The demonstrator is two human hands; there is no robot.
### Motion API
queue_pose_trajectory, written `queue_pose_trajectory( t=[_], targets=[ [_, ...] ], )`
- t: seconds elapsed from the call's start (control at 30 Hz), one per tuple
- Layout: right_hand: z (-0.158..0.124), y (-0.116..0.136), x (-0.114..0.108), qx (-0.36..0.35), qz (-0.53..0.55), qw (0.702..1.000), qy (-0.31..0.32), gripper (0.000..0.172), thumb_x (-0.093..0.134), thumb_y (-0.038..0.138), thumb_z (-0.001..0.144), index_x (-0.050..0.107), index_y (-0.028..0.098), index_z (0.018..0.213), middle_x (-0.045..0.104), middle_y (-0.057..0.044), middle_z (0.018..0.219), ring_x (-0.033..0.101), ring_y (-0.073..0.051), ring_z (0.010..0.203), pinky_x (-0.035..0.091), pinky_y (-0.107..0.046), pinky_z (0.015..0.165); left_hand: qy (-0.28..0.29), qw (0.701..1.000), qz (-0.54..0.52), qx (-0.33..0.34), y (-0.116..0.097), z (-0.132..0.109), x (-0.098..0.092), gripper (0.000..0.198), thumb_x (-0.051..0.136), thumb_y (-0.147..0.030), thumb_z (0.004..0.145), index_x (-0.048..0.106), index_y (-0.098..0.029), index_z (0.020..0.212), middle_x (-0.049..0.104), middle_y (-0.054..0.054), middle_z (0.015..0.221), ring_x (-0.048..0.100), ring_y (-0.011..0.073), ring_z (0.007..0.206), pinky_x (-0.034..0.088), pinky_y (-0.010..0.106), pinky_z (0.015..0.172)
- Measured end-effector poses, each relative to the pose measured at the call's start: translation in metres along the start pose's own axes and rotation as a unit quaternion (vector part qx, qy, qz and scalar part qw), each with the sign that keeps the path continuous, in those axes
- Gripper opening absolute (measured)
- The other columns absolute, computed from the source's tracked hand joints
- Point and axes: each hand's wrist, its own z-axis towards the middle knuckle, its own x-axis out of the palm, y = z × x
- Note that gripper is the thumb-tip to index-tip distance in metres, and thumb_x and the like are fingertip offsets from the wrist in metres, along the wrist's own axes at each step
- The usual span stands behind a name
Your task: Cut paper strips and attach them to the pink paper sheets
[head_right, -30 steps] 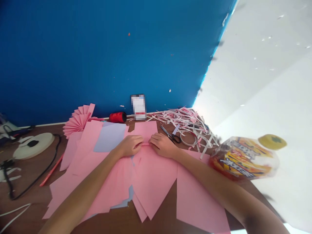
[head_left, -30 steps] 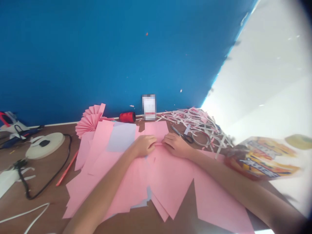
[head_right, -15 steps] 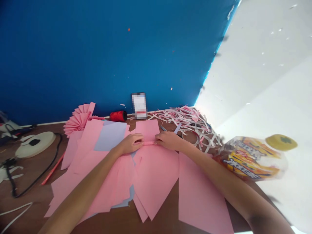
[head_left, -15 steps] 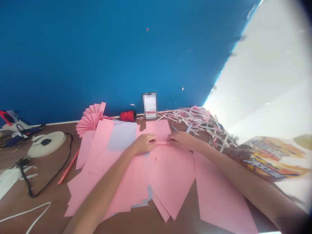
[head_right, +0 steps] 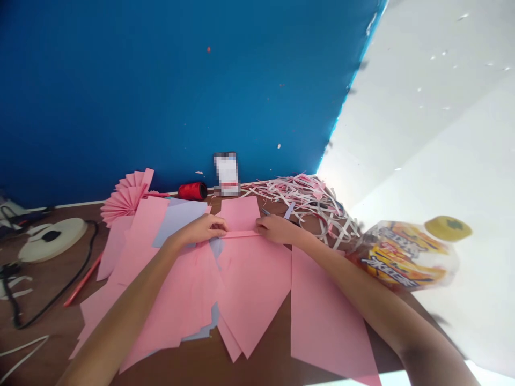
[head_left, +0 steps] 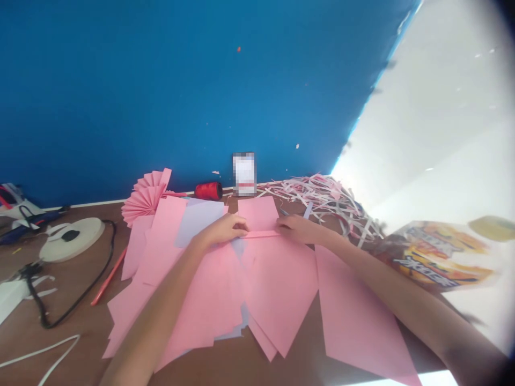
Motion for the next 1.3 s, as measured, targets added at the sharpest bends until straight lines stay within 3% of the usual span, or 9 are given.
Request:
queue_pose_trajectory(
  t=[0.07,0.17,0.33,0.5,0.7,0.87,1.0,1.3],
  targets=[
    [0.001,-0.001,0.0,0.007,0.009,1.0,-0.021,0.017,0.048,0.029,0.09,0.056,0.018,0.08,0.061,-0.004,0.078,0.054,-0.015,0.068,0.034,-0.026,0.061,-0.007,0.999,0.029,0.015,0.0,0.001,-0.001,0.022,0.054,-0.035,0.082,0.068,-0.019,0.085,0.066,0.005,0.095,0.059,0.0198,0.086,0.043,0.03,0.076],
    [0.002,0.0,0.002,-0.064,-0.016,0.994,-0.09,0.01,0.051,0.023,0.088,0.059,0.017,0.089,0.062,-0.007,0.089,0.054,-0.018,0.081,0.037,-0.027,0.07,-0.008,0.999,0.044,0.026,0.002,0.004,0.0,0.019,0.054,-0.031,0.081,0.068,-0.019,0.087,0.064,0.006,0.097,0.059,0.0192,0.086,0.044,0.03,0.077],
    [0.001,0.011,0.004,-0.201,-0.116,0.968,-0.094,0.024,0.041,0.016,0.093,0.065,0.02,0.098,0.062,-0.008,0.102,0.053,-0.019,0.092,0.037,-0.033,0.082,0.007,0.999,0.006,0.04,0.001,0.008,0.005,0.029,0.052,-0.018,0.079,0.064,-0.021,0.106,0.065,0.007,0.103,0.059,0.017,0.086,0.046,0.027,0.076],
    [0.0,0.014,0.007,-0.201,-0.141,0.965,-0.094,0.027,0.042,0.021,0.095,0.065,0.02,0.109,0.064,-0.009,0.1,0.053,-0.02,0.093,0.038,-0.034,0.085,0.008,0.996,0.045,0.077,-0.002,0.011,0.008,0.029,0.05,-0.016,0.08,0.068,-0.02,0.102,0.065,0.007,0.103,0.059,0.017,0.088,0.046,0.029,0.081],
    [0.003,0.006,0.012,-0.205,-0.176,0.955,-0.122,0.028,0.042,0.022,0.095,0.069,0.02,0.103,0.063,-0.01,0.099,0.051,-0.02,0.091,0.037,-0.033,0.08,-0.005,0.989,0.099,0.106,-0.002,0.015,0.01,0.023,0.059,-0.035,0.084,0.071,-0.022,0.098,0.064,0.007,0.1,0.057,0.0208,0.096,0.043,0.031,0.082],
    [0.003,0.01,0.019,-0.218,-0.245,0.939,-0.105,0.035,0.038,0.008,0.093,0.06,0.018,0.118,0.062,-0.009,0.095,0.052,-0.019,0.088,0.036,-0.033,0.078,-0.019,0.98,0.143,0.137,-0.006,0.017,0.012,0.019,0.057,-0.032,0.087,0.072,-0.021,0.092,0.064,0.006,0.091,0.055,0.0209,0.094,0.04,0.031,0.081],
    [0.003,0.015,0.025,-0.23,-0.285,0.925,-0.101,0.033,0.036,0.014,0.096,0.057,0.018,0.12,0.06,-0.009,0.097,0.051,-0.019,0.085,0.036,-0.031,0.074,-0.019,0.972,0.176,0.154,-0.012,0.015,0.013,0.018,0.054,-0.028,0.087,0.07,-0.02,0.086,0.061,0.006,0.088,0.053,0.021,0.095,0.039,0.031,0.083],
    [0.0,0.016,0.027,-0.239,-0.283,0.922,-0.112,0.034,0.033,0.015,0.097,0.056,0.015,0.121,0.059,-0.011,0.099,0.052,-0.019,0.087,0.038,-0.032,0.073,-0.011,0.99,0.129,0.063,-0.014,0.013,0.02,0.018,0.048,-0.036,0.089,0.054,-0.02,0.084,0.061,0.003,0.087,0.054,0.0181,0.079,0.036,0.028,0.066]
  ],
)
